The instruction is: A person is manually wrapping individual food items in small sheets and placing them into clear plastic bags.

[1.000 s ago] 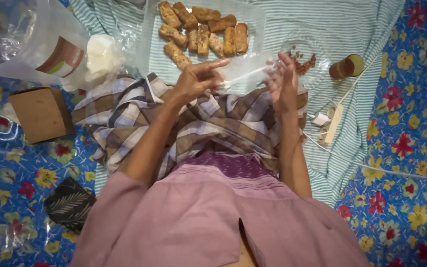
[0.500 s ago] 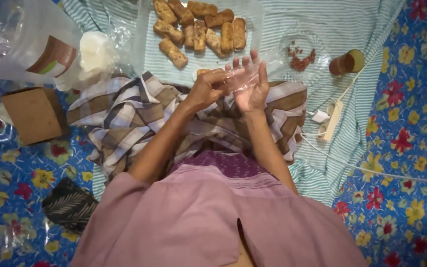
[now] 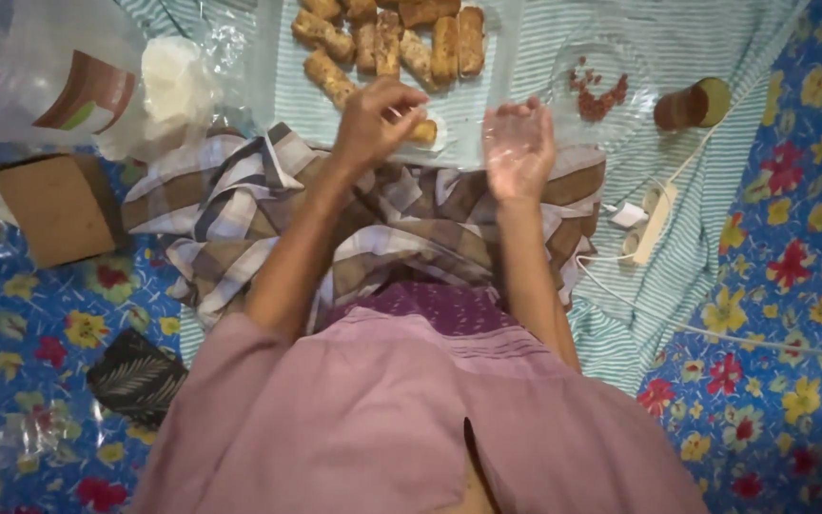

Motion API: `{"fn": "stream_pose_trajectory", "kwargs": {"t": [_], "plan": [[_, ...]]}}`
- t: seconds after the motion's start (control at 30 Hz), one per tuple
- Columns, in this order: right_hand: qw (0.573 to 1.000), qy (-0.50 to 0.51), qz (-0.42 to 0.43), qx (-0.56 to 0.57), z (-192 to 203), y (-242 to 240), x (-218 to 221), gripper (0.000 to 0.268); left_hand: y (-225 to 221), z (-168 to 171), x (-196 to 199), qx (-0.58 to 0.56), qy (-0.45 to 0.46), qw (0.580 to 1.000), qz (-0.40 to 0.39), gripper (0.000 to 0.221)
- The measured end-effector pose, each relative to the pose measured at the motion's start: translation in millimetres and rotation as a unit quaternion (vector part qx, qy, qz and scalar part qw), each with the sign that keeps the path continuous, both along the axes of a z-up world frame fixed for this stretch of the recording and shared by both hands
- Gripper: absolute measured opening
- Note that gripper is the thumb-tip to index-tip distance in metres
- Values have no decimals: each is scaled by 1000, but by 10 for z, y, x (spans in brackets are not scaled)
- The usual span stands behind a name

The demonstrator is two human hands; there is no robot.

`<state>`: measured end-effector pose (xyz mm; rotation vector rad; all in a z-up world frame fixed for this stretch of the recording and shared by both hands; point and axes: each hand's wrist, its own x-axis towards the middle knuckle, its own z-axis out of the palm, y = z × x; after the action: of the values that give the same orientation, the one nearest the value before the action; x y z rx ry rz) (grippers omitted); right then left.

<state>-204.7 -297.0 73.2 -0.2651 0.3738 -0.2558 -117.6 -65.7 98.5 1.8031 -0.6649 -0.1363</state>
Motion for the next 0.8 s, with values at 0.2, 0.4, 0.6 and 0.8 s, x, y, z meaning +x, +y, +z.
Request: {"fn": "stream_pose_trajectory", "kwargs": {"t": [0.2,0.4,0.6,0.8], "plan": [[1000,-23,-3,8,-245,-283,-131,19,25,-1233,448,287,-151,941,-100,65],[999,-41,2,34,-305,-324,-249,18,-224,-993,499,436,-107,871,-198,80],[999,-33,0,13,-241,-340,-246,15,-306,-937,536,495,-147,822,-239,80],[999,-32,-11,12,-240,-319,-248,15,-238,-1201,510,414,-159,871,-209,29]]}}
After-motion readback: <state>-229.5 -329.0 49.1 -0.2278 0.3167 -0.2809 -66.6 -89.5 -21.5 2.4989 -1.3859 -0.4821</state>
